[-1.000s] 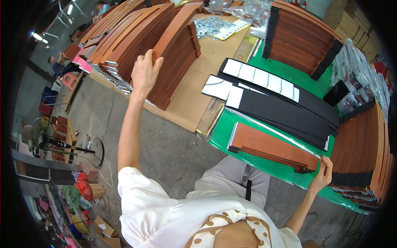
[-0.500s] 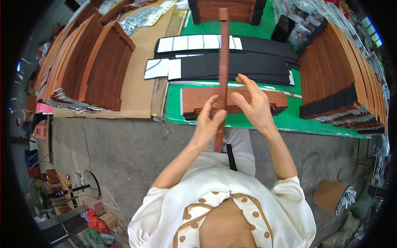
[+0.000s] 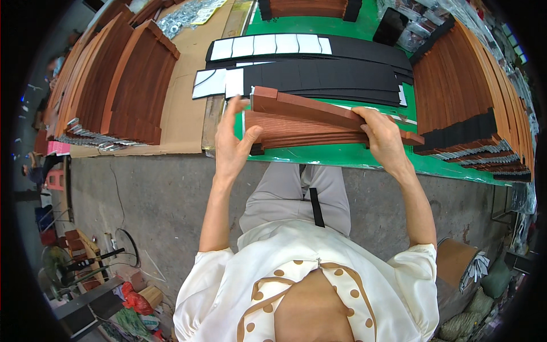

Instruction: Applying black adhesive foam strips to wooden furniture components.

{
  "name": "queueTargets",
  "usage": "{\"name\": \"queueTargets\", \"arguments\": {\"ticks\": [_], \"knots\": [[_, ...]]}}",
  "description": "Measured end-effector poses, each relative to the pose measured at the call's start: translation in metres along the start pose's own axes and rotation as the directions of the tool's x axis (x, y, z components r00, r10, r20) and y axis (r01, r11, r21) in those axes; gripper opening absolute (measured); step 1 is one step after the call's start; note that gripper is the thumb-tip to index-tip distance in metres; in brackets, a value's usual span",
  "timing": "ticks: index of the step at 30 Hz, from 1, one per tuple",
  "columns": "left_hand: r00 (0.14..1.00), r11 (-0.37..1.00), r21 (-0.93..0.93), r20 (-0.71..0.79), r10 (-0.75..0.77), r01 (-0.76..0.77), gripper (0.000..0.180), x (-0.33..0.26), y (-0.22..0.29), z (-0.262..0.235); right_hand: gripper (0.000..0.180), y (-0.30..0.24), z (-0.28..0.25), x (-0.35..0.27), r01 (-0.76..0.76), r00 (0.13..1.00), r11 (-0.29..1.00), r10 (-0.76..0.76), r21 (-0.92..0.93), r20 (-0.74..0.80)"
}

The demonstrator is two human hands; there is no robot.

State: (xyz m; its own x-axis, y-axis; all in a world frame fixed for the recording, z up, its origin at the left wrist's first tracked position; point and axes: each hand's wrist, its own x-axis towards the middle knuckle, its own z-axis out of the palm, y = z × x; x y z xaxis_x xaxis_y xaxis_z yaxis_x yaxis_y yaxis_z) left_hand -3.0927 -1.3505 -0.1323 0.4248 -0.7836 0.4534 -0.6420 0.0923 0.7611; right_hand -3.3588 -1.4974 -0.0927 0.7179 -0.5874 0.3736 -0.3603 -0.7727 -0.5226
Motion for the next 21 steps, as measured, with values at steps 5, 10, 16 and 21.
{"name": "queueTargets", "arguments": {"ticks": [5,10,16,21], "knots": [[0.995,0.995,-0.033,0.002,-0.098,0.098,0.040,0.004,-0.012,0.003,0.033,0.015,0.017,0.009,0.034,0.997,0.999,-0.034,0.005,0.070],[0.999,0.999,-0.033,0.000,-0.043,0.043,0.027,0.001,-0.016,-0.002,0.039,0.006,0.007,0.023,0.108,0.988,0.991,-0.097,-0.086,0.119],[0.994,0.995,-0.037,0.056,-0.095,0.097,0.027,-0.002,-0.029,-0.003,0.039,0.014,0.018,0.032,0.051,0.975,0.995,-0.031,-0.085,0.222],[0.996,0.982,-0.173,0.056,-0.071,0.080,0.027,0.010,-0.043,-0.023,0.041,0.000,0.003,0.049,-0.022,0.971,1.000,0.019,0.010,0.239]]}}
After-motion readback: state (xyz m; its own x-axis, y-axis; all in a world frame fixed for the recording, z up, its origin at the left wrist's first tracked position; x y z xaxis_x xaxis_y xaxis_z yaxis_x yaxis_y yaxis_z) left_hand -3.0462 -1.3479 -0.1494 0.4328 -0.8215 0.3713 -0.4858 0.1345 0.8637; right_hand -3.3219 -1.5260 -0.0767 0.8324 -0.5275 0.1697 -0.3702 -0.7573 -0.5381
